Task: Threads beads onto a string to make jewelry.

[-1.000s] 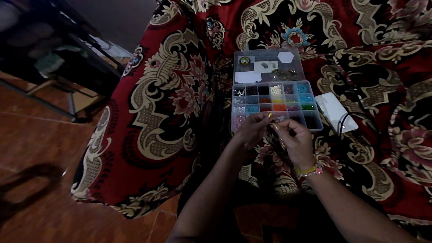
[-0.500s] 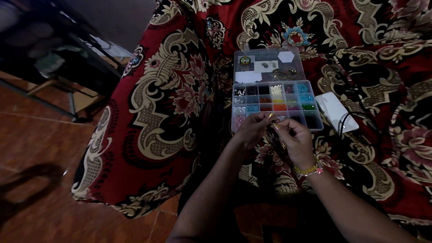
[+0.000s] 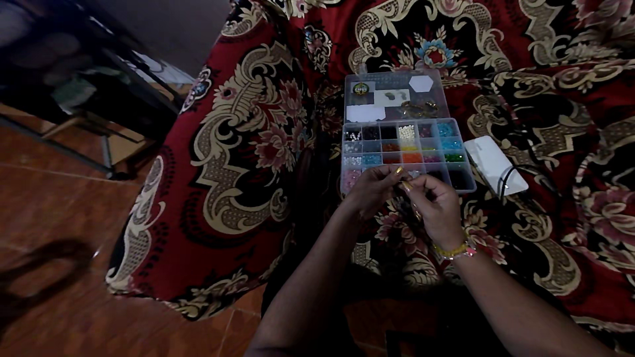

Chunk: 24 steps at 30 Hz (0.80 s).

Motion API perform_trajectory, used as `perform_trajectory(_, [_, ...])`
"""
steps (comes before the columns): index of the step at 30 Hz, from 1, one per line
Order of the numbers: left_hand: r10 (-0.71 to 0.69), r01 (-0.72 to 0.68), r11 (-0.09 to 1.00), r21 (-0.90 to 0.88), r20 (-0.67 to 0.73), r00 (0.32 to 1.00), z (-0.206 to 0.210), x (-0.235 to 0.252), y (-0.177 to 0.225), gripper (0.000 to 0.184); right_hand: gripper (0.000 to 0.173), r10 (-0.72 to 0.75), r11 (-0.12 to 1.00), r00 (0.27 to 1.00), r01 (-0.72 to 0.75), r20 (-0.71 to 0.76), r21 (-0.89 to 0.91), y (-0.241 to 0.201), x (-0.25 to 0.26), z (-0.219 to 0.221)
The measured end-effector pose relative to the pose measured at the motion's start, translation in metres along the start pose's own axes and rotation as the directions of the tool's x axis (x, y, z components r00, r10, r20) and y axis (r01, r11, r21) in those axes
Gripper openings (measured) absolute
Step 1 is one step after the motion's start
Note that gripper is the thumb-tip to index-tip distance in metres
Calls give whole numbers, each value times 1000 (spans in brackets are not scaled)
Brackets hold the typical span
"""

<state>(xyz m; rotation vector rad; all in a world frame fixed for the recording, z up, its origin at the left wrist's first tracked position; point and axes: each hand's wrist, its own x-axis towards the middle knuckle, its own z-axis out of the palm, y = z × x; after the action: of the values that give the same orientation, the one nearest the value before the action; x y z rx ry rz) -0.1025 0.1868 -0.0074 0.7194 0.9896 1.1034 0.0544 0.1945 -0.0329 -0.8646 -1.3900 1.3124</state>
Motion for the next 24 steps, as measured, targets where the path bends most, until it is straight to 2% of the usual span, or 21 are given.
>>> perform_trajectory(9, [38,-39,999,38,23,999,-1,0,0,22,11,10,1000,1000,-10,-4,1,1,0,-1])
perform_trajectory(17, [-68,70,988,-140,16,998,1,0,-6,26,11,12,1000,1000,-11,-18,15,1,-1,-1])
perform_trajectory(24, [-91,95,980,-175,34,995,1,2,-7,29,12,17,1000,1000,-16,-25,14,2,-1,0])
